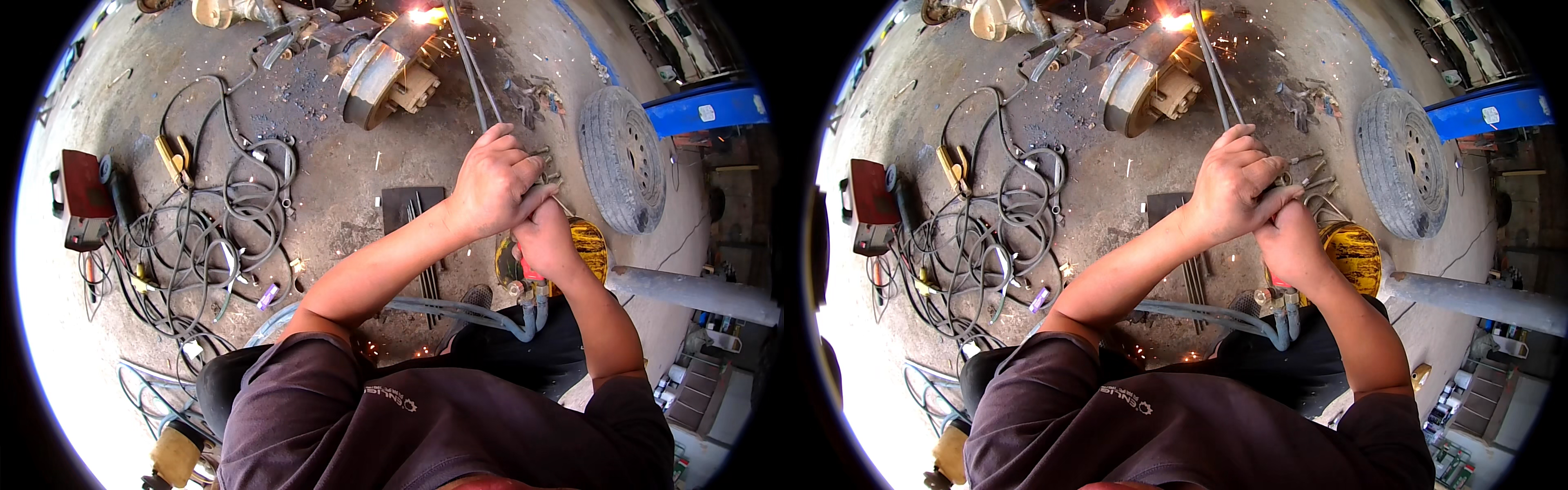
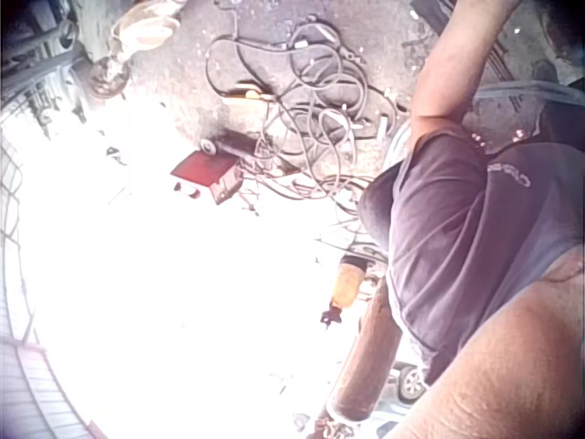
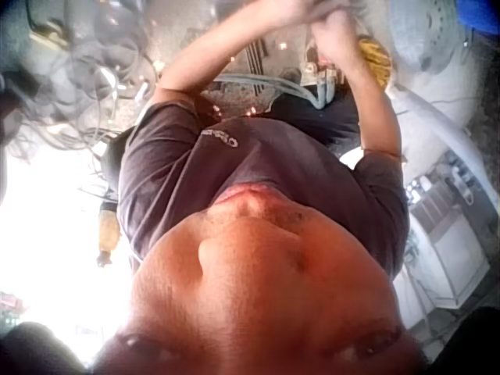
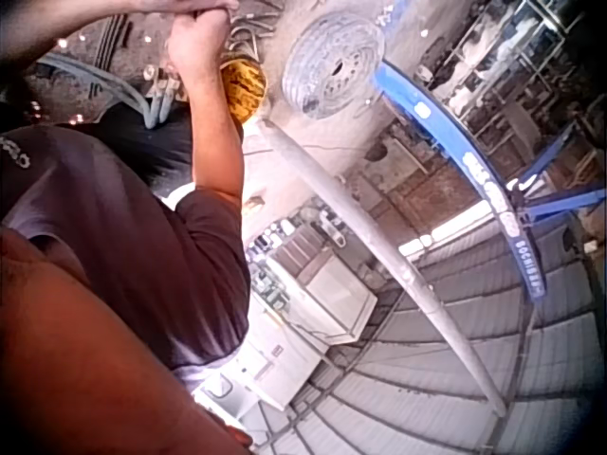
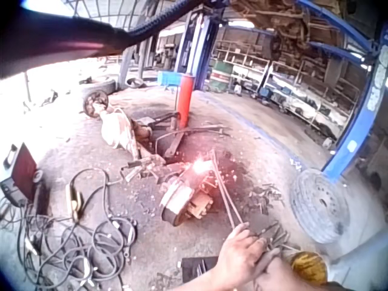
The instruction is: The person positions a metal plate onto a rusty brake drum assembly and uses a welding torch to fuse the components. They ignite the torch, adjust the flame, and apply heat to the joint between the plate and the drum, creating sparks. The person then uses pliers to manipulate the assembly and briefly inspects the work.
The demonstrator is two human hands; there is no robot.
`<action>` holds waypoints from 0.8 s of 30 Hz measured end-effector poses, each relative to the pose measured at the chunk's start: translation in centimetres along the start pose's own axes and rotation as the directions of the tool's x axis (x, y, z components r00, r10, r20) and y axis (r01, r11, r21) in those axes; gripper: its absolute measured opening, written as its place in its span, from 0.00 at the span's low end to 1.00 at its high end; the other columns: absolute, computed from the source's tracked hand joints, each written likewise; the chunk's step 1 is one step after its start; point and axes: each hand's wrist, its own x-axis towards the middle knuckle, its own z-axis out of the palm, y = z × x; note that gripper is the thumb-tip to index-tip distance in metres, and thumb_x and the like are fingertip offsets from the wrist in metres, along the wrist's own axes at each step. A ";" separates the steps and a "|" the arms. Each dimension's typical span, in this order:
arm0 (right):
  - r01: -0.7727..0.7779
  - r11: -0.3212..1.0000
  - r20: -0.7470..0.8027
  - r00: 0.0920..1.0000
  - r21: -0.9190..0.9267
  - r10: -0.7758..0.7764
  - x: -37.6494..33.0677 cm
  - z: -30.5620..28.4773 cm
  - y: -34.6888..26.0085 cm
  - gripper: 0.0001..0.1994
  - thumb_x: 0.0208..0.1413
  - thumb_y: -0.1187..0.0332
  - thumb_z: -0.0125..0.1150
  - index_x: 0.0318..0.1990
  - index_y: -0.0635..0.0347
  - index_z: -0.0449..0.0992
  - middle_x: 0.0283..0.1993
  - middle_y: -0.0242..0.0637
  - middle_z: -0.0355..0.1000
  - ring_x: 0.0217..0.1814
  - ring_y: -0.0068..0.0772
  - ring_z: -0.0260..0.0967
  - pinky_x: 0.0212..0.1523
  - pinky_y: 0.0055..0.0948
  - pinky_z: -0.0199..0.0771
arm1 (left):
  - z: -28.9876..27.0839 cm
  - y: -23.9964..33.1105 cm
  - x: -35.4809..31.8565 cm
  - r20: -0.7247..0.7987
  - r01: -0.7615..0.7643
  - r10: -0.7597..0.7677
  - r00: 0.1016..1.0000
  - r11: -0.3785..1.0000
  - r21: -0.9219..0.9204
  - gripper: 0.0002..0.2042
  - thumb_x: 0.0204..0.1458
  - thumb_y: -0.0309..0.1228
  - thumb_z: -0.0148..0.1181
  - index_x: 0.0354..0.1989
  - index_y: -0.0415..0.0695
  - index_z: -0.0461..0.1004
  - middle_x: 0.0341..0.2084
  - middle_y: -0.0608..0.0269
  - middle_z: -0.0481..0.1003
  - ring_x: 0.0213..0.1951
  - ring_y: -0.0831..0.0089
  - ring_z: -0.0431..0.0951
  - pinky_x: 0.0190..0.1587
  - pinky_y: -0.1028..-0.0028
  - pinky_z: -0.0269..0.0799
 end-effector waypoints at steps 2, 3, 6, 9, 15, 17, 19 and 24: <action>0.002 1.000 -0.008 1.000 -0.008 -0.002 0.1 0.0 0.2 0.06 0.61 0.73 0.56 0.37 0.68 0.69 0.24 0.33 0.68 0.17 0.24 0.68 0.16 0.28 0.66 | 0.0 0.1 0.1 -0.004 -0.003 0.003 1.000 1.000 -0.003 0.15 0.39 0.36 0.77 0.30 0.40 0.79 0.20 0.60 0.73 0.29 0.60 0.76 0.56 0.52 0.71; 0.007 1.000 -0.011 1.000 -0.016 -0.008 0.1 0.0 0.5 0.06 0.61 0.73 0.56 0.37 0.69 0.69 0.24 0.33 0.68 0.17 0.24 0.68 0.16 0.28 0.66 | -0.1 0.1 0.1 -0.007 -0.004 0.004 1.000 1.000 -0.006 0.15 0.39 0.36 0.77 0.30 0.40 0.79 0.20 0.60 0.73 0.29 0.59 0.76 0.56 0.52 0.71; 0.016 1.000 -0.018 1.000 -0.024 -0.016 0.1 0.1 0.2 0.06 0.61 0.73 0.56 0.37 0.69 0.69 0.24 0.34 0.69 0.17 0.25 0.69 0.16 0.28 0.67 | -0.2 0.1 0.1 0.002 -0.002 0.002 1.000 1.000 0.003 0.16 0.39 0.36 0.77 0.30 0.40 0.79 0.20 0.60 0.73 0.29 0.59 0.76 0.56 0.52 0.71; 0.010 1.000 -0.011 1.000 -0.028 -0.010 0.2 0.0 0.2 0.06 0.60 0.73 0.56 0.37 0.69 0.69 0.24 0.35 0.69 0.17 0.25 0.69 0.17 0.28 0.67 | -0.2 -0.1 0.1 0.010 -0.003 0.003 1.000 1.000 0.003 0.16 0.39 0.36 0.77 0.30 0.40 0.79 0.20 0.59 0.73 0.29 0.59 0.76 0.56 0.52 0.71; 0.018 1.000 -0.001 1.000 -0.013 -0.018 0.3 0.1 0.2 0.07 0.61 0.73 0.56 0.39 0.69 0.70 0.25 0.35 0.69 0.17 0.25 0.69 0.17 0.28 0.67 | -0.2 -0.1 0.2 0.007 -0.006 0.006 1.000 1.000 0.006 0.16 0.40 0.36 0.77 0.30 0.40 0.79 0.20 0.59 0.73 0.29 0.59 0.76 0.56 0.52 0.71; 0.014 1.000 -0.003 1.000 -0.012 -0.014 0.3 0.1 0.1 0.07 0.61 0.72 0.56 0.39 0.69 0.70 0.25 0.35 0.69 0.17 0.25 0.69 0.17 0.28 0.67 | -0.2 -0.1 0.2 0.008 -0.004 0.003 1.000 1.000 0.006 0.16 0.40 0.36 0.77 0.30 0.40 0.79 0.20 0.59 0.73 0.29 0.59 0.76 0.56 0.52 0.71; 0.009 1.000 -0.002 1.000 -0.007 -0.009 0.3 0.1 -0.1 0.07 0.61 0.72 0.56 0.39 0.69 0.70 0.25 0.35 0.69 0.17 0.25 0.69 0.17 0.28 0.67 | -0.2 -0.2 0.1 0.009 0.003 -0.003 1.000 1.000 0.005 0.16 0.40 0.36 0.77 0.30 0.40 0.79 0.20 0.60 0.73 0.29 0.59 0.76 0.55 0.52 0.71; 0.005 1.000 -0.003 1.000 0.006 -0.005 0.4 0.1 -0.2 0.08 0.61 0.72 0.56 0.39 0.70 0.70 0.25 0.34 0.69 0.17 0.26 0.69 0.16 0.29 0.67 | -0.2 -0.3 0.1 0.012 0.006 -0.006 1.000 1.000 0.005 0.15 0.40 0.36 0.77 0.30 0.40 0.79 0.20 0.59 0.73 0.29 0.59 0.76 0.55 0.53 0.72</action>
